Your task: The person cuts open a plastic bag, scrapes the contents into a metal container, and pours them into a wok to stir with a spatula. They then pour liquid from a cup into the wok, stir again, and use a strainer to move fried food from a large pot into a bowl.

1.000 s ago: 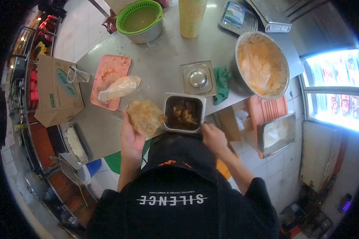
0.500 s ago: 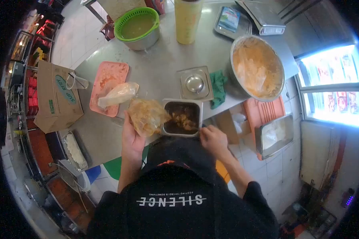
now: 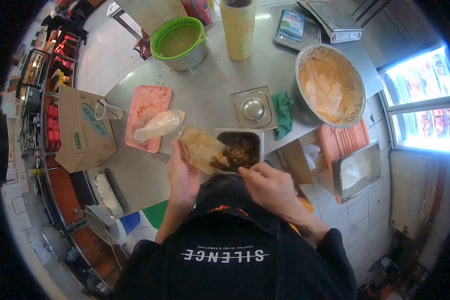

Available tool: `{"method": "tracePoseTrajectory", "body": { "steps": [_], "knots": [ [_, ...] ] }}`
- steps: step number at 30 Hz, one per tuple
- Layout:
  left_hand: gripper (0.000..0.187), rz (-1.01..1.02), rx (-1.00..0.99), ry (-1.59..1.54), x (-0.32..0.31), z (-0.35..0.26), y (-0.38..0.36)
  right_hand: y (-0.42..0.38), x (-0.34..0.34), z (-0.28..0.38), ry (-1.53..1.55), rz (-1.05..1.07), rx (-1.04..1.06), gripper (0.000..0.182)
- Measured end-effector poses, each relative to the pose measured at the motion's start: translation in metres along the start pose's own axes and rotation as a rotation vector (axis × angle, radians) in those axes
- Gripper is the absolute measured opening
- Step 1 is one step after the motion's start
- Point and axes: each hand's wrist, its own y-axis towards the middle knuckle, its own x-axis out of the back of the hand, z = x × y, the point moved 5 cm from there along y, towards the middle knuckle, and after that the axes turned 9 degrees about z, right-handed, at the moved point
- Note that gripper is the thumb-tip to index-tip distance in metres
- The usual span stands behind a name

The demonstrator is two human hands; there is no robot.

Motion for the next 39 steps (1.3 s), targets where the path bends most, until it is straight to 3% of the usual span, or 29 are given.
{"method": "tracePoseTrajectory", "body": {
  "steps": [5,11,14,17,18,19,21,23,26,29,32,35,39],
  "knots": [
    [0.042,-0.011,-0.200,0.229,-0.018,-0.010,-0.014,0.013,-0.016,0.001,0.107,0.008,0.031,0.025],
    [0.057,0.080,-0.165,0.255,-0.005,-0.014,-0.005,0.022,-0.025,-0.004,0.109,0.059,0.050,0.030],
    [0.056,0.318,-0.198,0.260,0.010,-0.013,0.005,0.020,-0.020,-0.005,0.137,0.044,0.046,0.028],
    [0.044,0.386,-0.311,0.856,0.022,-0.024,0.011,0.019,-0.016,-0.018,0.242,0.060,0.020,0.025],
    [0.038,0.417,-0.485,0.951,0.011,-0.033,0.011,0.020,-0.015,-0.021,0.317,0.117,-0.031,0.024],
    [0.033,0.447,-0.661,1.042,-0.003,-0.043,0.009,0.022,-0.011,-0.023,0.392,0.173,-0.083,0.023],
    [0.025,0.564,-0.711,0.915,-0.025,-0.052,0.005,0.028,-0.006,-0.021,0.548,0.270,-0.156,0.022],
    [0.021,0.713,-0.432,0.480,-0.040,-0.045,0.007,0.033,0.000,-0.018,0.708,0.353,-0.203,0.022],
    [0.015,0.544,-0.305,0.609,-0.032,-0.046,0.012,0.040,0.008,-0.010,0.991,0.421,-0.399,0.022],
    [0.009,0.507,-0.379,0.708,-0.046,-0.056,0.010,0.046,0.019,-0.013,0.855,0.358,-0.335,0.024],
    [0.009,0.458,-0.299,0.492,-0.046,-0.053,0.020,0.050,0.033,-0.003,0.695,0.247,-0.111,0.027],
    [0.010,0.450,-0.183,0.544,-0.070,-0.058,0.011,0.060,0.046,0.000,0.397,0.212,0.143,0.027],
    [0.013,0.391,-0.232,0.636,-0.082,-0.067,0.012,0.068,0.049,0.006,0.318,0.316,0.160,0.026]
  ]
}}
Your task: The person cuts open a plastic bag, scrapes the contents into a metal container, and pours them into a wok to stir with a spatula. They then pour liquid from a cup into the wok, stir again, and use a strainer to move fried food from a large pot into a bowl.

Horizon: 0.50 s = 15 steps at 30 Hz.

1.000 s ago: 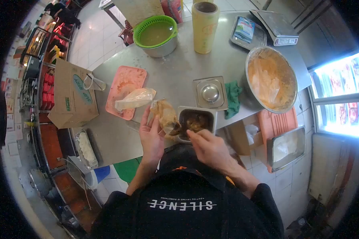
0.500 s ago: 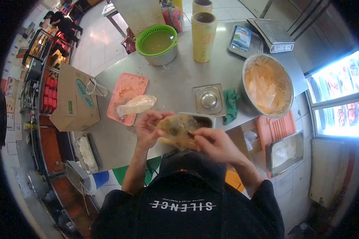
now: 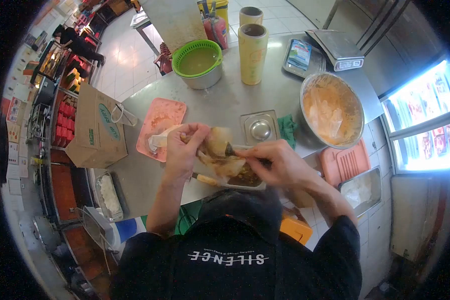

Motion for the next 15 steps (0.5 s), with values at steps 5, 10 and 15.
{"method": "tracePoseTrajectory", "body": {
  "steps": [5,10,15],
  "knots": [
    [0.017,-0.063,-0.034,0.026,0.004,-0.015,0.000,-0.003,0.005,-0.003,0.056,0.241,-0.120,0.025],
    [0.019,-0.064,0.054,0.022,0.009,-0.014,0.005,0.005,0.017,-0.003,0.133,0.135,-0.173,0.026],
    [0.022,-0.022,0.048,-0.093,0.009,-0.010,0.012,0.010,-0.016,-0.001,0.025,0.246,-0.051,0.028]
  ]
}}
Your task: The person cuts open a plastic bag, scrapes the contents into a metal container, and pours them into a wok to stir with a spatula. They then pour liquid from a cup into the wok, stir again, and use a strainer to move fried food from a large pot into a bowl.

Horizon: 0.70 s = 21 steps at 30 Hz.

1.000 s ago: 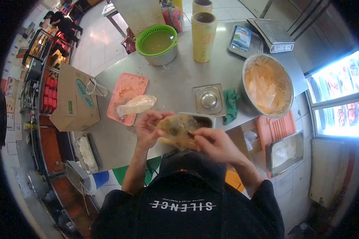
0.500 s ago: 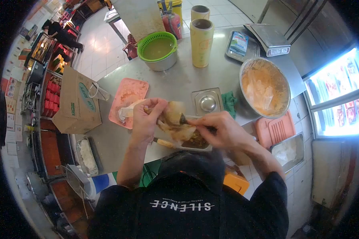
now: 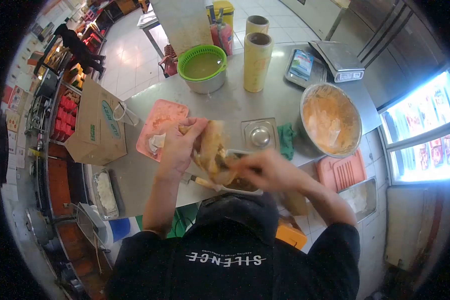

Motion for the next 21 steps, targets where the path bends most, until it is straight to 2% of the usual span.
{"method": "tracePoseTrajectory", "body": {
  "steps": [1,4,8,11,12,14,16,17,21],
  "knots": [
    [0.023,-0.016,0.013,-0.009,0.005,-0.003,0.001,-0.002,-0.008,0.004,-0.012,0.110,-0.103,0.029],
    [0.028,-0.021,0.086,-0.074,0.016,-0.016,0.002,-0.010,-0.012,-0.005,-0.028,0.179,0.052,0.025],
    [0.038,0.094,0.172,-0.281,0.017,-0.020,0.009,-0.005,0.019,-0.015,0.323,-0.124,0.014,0.024],
    [0.043,0.139,0.191,-0.467,0.009,-0.003,0.010,0.001,0.017,-0.016,0.559,-0.129,-0.132,0.026],
    [0.043,0.157,0.177,-0.501,0.010,0.003,0.010,0.001,0.014,-0.016,0.652,-0.113,-0.199,0.026],
    [0.041,0.182,0.148,-0.572,0.012,0.015,0.006,0.003,0.005,-0.021,0.836,-0.145,-0.148,0.026],
    [0.036,0.138,-0.022,-0.505,0.006,0.014,0.006,0.005,0.001,-0.020,0.943,-0.200,-0.094,0.023],
    [0.034,0.116,-0.106,-0.470,0.006,0.012,0.006,0.004,0.003,-0.017,0.888,-0.229,-0.048,0.023],
    [0.027,0.149,-0.067,-0.429,0.001,0.005,-0.001,0.006,0.015,-0.004,0.600,-0.335,0.063,0.021]
  ]
}}
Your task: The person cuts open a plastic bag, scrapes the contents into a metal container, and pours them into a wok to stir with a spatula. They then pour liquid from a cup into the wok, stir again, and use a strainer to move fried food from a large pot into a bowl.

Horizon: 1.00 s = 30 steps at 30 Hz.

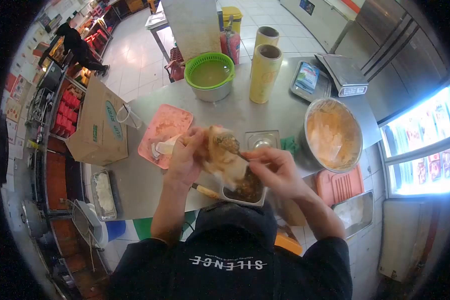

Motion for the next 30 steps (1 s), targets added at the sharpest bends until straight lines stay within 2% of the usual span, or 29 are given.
{"method": "tracePoseTrajectory", "body": {
  "steps": [4,7,10,14,17,20,23,25,27,30],
  "knots": [
    [0.022,-0.027,0.104,0.011,-0.005,-0.009,0.003,0.006,-0.004,0.016,-0.245,0.026,-0.009,0.025],
    [0.020,-0.019,0.171,-0.018,0.002,-0.014,-0.002,0.003,0.002,0.017,0.001,0.135,-0.158,0.023],
    [0.020,-0.023,0.203,-0.058,0.002,-0.014,-0.001,-0.001,0.009,-0.014,0.288,0.161,-0.222,0.021],
    [0.021,-0.124,0.200,-0.001,-0.026,-0.023,0.000,0.001,-0.008,-0.013,0.405,0.167,-0.333,0.016],
    [0.023,-0.040,0.256,-0.124,-0.014,-0.017,-0.001,-0.002,-0.007,-0.012,0.587,0.153,-0.336,0.017],
    [0.026,0.016,0.173,0.070,-0.007,-0.016,-0.001,-0.001,-0.008,-0.012,0.571,0.067,-0.230,0.016],
    [0.028,0.010,0.154,0.178,-0.021,-0.023,-0.004,-0.002,-0.010,-0.017,0.078,0.001,-0.152,0.024],
    [0.026,-0.006,0.146,0.279,-0.026,-0.021,-0.003,0.004,-0.015,-0.009,-0.278,-0.062,0.065,0.024],
    [0.024,0.012,0.169,0.324,-0.029,-0.024,-0.001,0.005,-0.023,-0.007,-0.419,-0.134,0.217,0.024],
    [0.022,0.067,0.246,0.331,-0.032,-0.024,0.002,0.009,-0.034,0.016,-0.778,0.033,0.269,0.026]
  ]
}}
